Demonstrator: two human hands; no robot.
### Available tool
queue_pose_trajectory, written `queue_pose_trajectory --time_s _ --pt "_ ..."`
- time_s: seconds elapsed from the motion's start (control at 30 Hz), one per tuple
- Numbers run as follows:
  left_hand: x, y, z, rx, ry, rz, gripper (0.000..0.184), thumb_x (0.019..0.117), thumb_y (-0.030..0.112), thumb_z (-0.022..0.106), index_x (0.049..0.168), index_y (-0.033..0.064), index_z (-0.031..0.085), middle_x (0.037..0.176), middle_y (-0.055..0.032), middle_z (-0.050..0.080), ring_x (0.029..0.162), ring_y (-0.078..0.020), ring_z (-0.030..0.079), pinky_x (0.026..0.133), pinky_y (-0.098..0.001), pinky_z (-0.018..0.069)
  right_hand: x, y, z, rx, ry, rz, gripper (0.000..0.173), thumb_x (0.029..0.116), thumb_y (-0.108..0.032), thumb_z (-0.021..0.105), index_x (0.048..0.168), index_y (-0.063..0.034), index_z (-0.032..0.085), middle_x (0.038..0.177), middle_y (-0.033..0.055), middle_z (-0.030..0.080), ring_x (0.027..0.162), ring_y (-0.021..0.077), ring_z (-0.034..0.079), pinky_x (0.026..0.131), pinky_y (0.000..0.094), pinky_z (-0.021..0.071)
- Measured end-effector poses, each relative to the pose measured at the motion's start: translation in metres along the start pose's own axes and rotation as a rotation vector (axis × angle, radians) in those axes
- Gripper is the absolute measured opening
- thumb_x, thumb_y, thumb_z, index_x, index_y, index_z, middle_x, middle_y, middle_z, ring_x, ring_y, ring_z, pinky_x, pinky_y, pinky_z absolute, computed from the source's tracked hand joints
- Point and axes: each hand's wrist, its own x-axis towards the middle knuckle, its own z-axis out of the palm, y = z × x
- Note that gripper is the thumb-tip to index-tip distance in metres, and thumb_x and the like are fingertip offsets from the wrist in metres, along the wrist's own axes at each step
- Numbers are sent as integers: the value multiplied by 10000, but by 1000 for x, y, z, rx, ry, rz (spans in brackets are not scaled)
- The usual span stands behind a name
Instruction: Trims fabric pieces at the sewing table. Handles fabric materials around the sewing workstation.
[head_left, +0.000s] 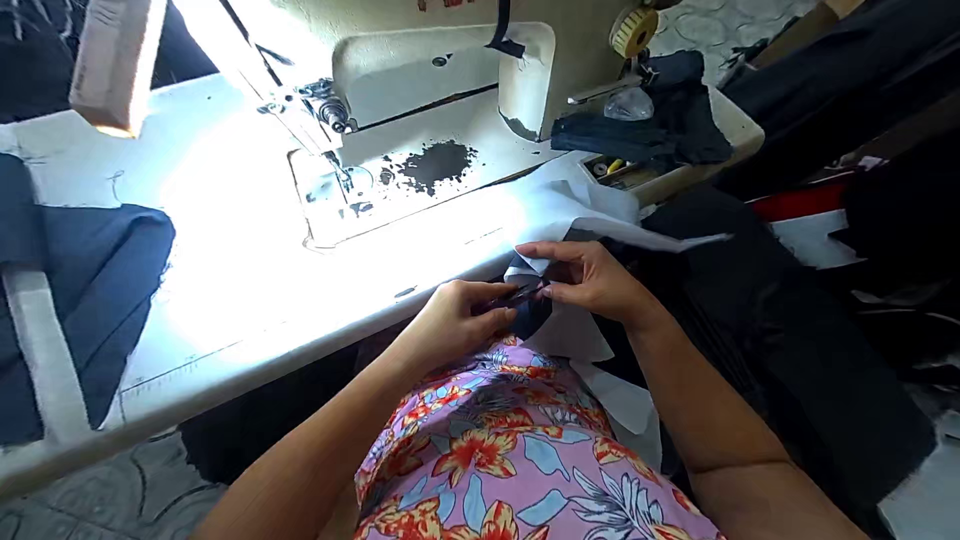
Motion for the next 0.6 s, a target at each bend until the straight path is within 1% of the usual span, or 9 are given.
queue_pose_trajectory --time_s 0.13,0.2,0.37,0.4,0.47,0.5,0.53,0.57,0.6 --pt "8 -2 4 -20 -6 -5 279 997 160 644 1244 55 722 929 -13 747 731 -10 646 684 -216 545 -1 0 1 61 -27 8 594 773 169 619 1357 60 595 1221 83 710 774 32 694 693 192 602" --pt "11 0 7 -34 -1 7 236 997 143 641 1192 49 737 877 1 729 689 -1 618 644 -202 523 -1 0 3 77 -35 7 595 767 174 599 1352 62 595 1218 81 712 774 36 701 697 197 608" --pt "15 3 13 -59 20 -12 224 1004 115 637 1187 40 743 909 -7 752 705 13 637 666 -187 535 -2 3 2 107 -37 30 613 756 176 608 1355 45 605 1206 83 714 747 60 696 670 210 608" --pt "16 4 13 -65 25 -15 217 1004 113 638 1176 43 750 907 -3 754 707 16 638 665 -183 533 -3 3 -1 100 -43 39 604 770 166 613 1361 41 601 1188 83 719 747 61 698 669 210 609" --pt "17 8 11 -71 29 -15 223 1007 114 628 1180 41 749 917 3 756 728 20 646 682 -183 538 -7 -1 -13 13 -17 59 512 851 90 633 1359 26 613 1150 75 731 749 51 698 673 207 608" --pt "18 10 9 -57 38 1 228 1007 117 625 1187 47 747 922 9 760 740 25 658 695 -182 552 -12 -4 -21 -52 49 67 421 905 31 640 1326 17 642 1123 68 738 761 49 700 687 216 609" --pt "22 12 5 -26 61 24 230 1007 120 619 1188 53 745 898 13 755 719 22 647 681 -187 546 -18 -7 -30 -124 168 62 311 950 -22 630 1254 7 682 1076 51 742 761 36 691 691 216 605" --pt "28 14 1 29 98 49 230 1011 123 616 1192 51 738 853 10 737 674 11 618 651 -199 530 -25 -8 -39 -215 336 38 198 980 -70 629 1146 -7 715 1007 26 734 759 15 672 693 205 590" --pt "37 14 -4 97 144 67 234 1017 124 615 1205 41 728 790 -5 701 613 -15 566 604 -222 499 -31 -6 -47 -331 546 -9 119 980 -123 659 1018 -23 715 916 1 704 741 -7 631 680 191 548"
